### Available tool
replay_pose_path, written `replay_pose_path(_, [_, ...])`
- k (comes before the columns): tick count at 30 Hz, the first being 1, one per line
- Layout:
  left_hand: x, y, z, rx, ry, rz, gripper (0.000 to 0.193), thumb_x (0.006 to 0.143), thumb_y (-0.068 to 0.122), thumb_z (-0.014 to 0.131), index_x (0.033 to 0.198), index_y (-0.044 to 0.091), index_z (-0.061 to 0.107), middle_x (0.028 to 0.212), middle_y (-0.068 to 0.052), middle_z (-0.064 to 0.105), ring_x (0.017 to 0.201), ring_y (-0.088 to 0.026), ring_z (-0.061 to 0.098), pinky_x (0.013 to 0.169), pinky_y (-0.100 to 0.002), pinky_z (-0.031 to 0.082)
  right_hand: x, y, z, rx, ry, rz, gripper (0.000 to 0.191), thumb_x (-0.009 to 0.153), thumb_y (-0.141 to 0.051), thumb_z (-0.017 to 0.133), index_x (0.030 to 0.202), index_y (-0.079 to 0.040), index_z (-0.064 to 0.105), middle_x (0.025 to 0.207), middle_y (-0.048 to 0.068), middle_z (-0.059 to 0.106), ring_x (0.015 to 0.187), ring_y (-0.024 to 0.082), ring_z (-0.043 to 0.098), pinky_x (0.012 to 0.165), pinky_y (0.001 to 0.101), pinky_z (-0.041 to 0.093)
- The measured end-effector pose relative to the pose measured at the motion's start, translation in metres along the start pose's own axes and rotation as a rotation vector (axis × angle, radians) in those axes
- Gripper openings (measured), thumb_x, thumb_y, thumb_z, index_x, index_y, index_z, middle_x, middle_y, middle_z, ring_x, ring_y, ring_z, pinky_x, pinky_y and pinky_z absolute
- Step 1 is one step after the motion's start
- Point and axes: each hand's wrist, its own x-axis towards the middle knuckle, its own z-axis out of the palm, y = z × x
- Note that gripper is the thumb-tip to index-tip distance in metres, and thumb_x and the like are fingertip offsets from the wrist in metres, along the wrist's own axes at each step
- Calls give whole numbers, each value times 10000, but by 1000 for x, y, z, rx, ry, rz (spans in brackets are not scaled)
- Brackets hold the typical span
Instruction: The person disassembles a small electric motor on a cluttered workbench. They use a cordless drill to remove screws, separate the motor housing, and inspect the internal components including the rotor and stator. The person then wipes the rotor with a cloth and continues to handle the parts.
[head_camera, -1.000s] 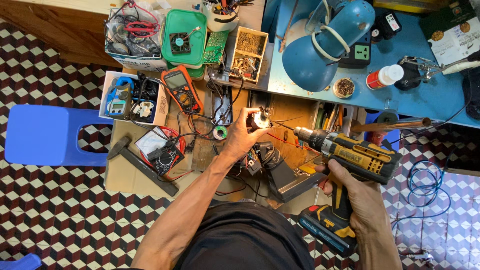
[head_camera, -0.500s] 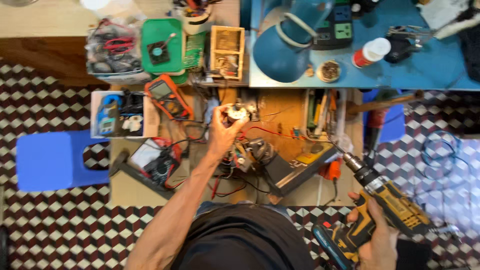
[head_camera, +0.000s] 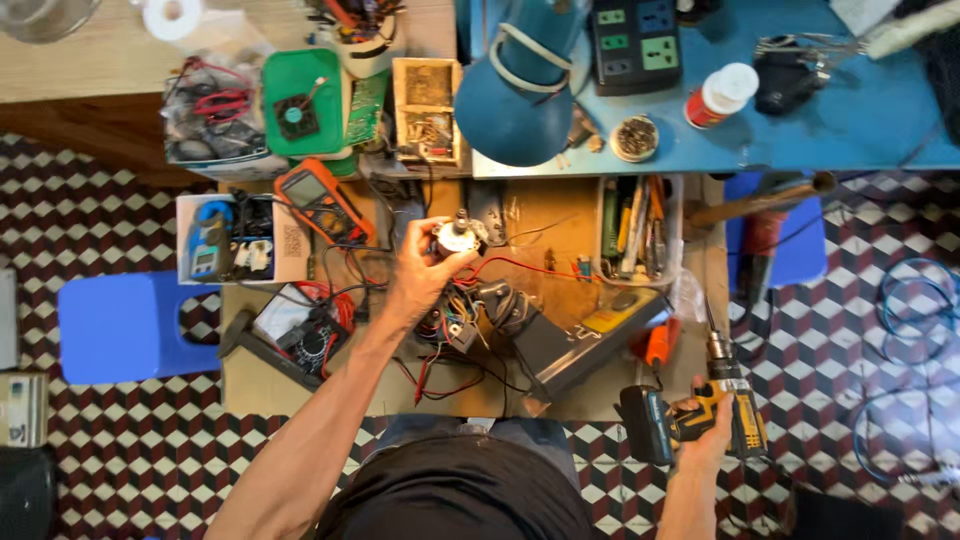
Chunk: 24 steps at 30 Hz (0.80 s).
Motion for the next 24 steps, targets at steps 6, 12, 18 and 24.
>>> replay_pose_path(6, [-1,3,-8,-53,-45,-42,595,840,38,811,1331,30,476,1262,-119,669,1146,-176,683,987,-305,587,10,-2,36,-835,210,209,388,951,-388,718,1214,-105,684,1034,60,715,908,219,694,792,422,576])
replay_pose_path(12, [-6,10,0,-32,-21,-18,588,843,41,811,1339,53,495,1208,-101,695,1104,-149,693,949,-291,588,-90,-31,184,-1388,25,-660,311,958,-211,733,1204,-20,726,1178,135,709,1031,231,691,904,365,565])
replay_pose_path(18, [-13,24,5,129,-16,34,565,835,108,839,1312,75,538,1203,-75,697,1059,-126,692,913,-293,594,-105,67,386,-1385,-898,-1018,318,902,-166,779,1184,-46,694,1384,162,598,1286,339,564,1091,419,450])
replay_pose_path(24, [-18,43,7,220,-1,31,555,809,193,863,1267,99,564,1125,-98,733,1021,-195,737,855,-336,605,-83,102,414,-1428,-1017,-955,204,892,-143,781,1043,-43,686,1272,156,654,1211,325,603,1039,407,489])
